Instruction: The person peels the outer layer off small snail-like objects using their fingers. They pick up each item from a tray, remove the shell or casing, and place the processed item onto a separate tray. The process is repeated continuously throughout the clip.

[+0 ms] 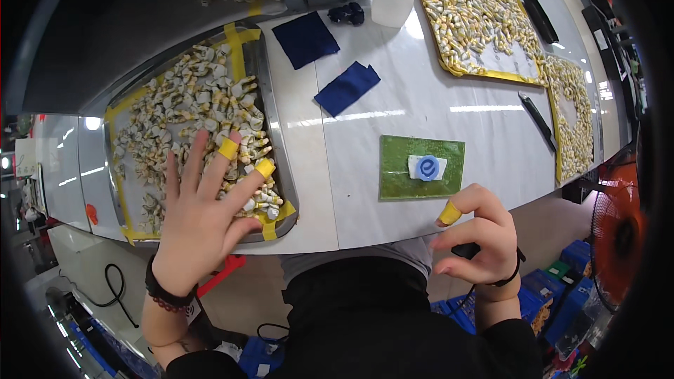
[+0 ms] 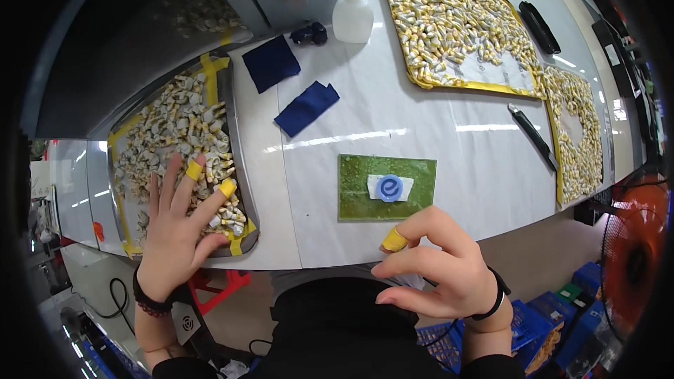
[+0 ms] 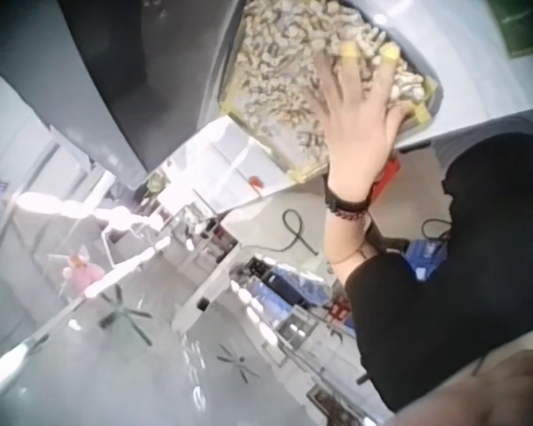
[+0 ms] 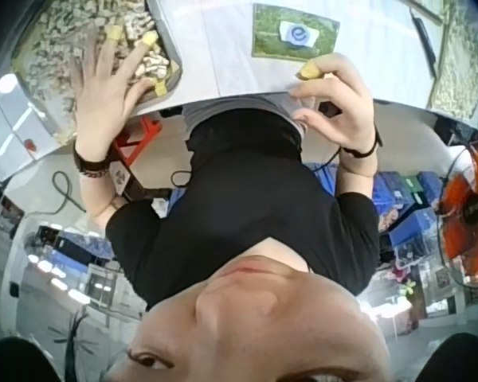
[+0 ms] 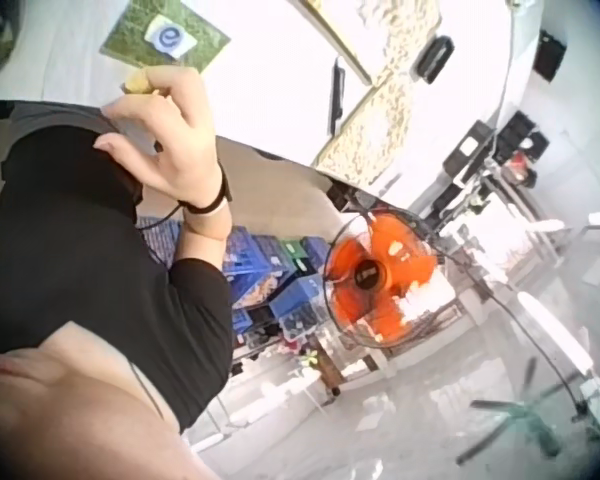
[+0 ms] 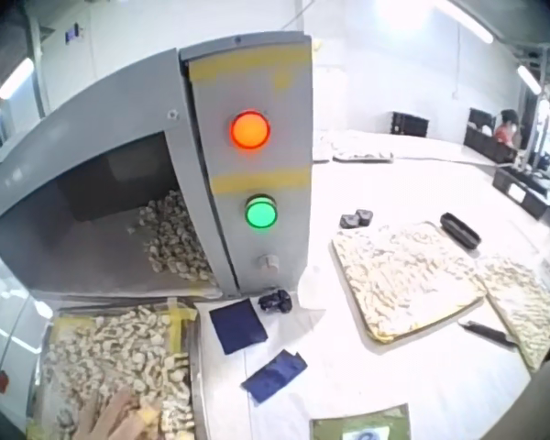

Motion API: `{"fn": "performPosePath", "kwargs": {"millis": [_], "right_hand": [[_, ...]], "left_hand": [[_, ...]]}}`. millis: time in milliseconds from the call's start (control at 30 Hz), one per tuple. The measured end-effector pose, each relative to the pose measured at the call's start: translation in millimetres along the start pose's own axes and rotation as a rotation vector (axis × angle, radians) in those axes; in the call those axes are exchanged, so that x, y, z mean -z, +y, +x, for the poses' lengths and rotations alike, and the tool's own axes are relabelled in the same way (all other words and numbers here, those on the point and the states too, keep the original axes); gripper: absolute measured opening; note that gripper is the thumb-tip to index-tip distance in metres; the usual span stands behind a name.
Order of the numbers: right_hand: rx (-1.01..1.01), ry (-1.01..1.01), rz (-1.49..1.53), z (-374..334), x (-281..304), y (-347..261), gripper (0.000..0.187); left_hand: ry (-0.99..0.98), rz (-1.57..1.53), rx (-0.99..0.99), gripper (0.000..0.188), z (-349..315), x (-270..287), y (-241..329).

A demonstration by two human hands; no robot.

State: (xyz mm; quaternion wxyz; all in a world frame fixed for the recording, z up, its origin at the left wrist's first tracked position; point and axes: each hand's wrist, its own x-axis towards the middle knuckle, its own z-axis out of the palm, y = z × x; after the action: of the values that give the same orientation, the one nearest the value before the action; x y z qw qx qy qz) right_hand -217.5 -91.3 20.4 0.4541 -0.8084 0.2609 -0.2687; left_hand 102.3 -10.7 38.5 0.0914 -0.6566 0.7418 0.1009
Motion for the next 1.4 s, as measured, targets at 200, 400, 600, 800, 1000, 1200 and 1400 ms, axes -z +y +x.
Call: {"fn": "performPosePath", "kwargs": {"millis": [200,400,600,800,1000,1200,1400], "right_hand": [[-0.018,0.047,-0.008,-10.2,4.0,3.9,0.022],[-0.018,0.068,0.015,-13.7,4.5,8.5,0.02],[0.026,0.059,0.039,-8.5,-1.4,10.2,0.018],[0.06,0.053,0.036,-6.9,-3.6,6.1,0.018],[0.055,0.069,0.043,-10.9,-2.9,4.0,0.016],[0.122,0.07,0.045,-5.1,-7.0,3.6,0.016],[0.106,0.072,0.037,-7.8,-7.4,2.0,0.015]], "left_hand": [[0.042,-0.037,0.202,0.062,-18.6,-7.6,-59.5],[0.11,-0.219,0.354,0.086,-36.3,-40.6,-108.1],[0.029,-0.145,0.35,0.099,-20.3,-30.1,-79.0],[0.039,-0.163,0.423,0.086,-19.8,-30.7,-116.7],[0.031,-0.084,0.161,0.083,3.8,-7.8,-65.9],[-0.121,-0.002,0.174,0.082,21.1,-1.5,-63.6],[-0.024,-0.025,0.238,0.076,15.2,-23.6,-60.5]]}}
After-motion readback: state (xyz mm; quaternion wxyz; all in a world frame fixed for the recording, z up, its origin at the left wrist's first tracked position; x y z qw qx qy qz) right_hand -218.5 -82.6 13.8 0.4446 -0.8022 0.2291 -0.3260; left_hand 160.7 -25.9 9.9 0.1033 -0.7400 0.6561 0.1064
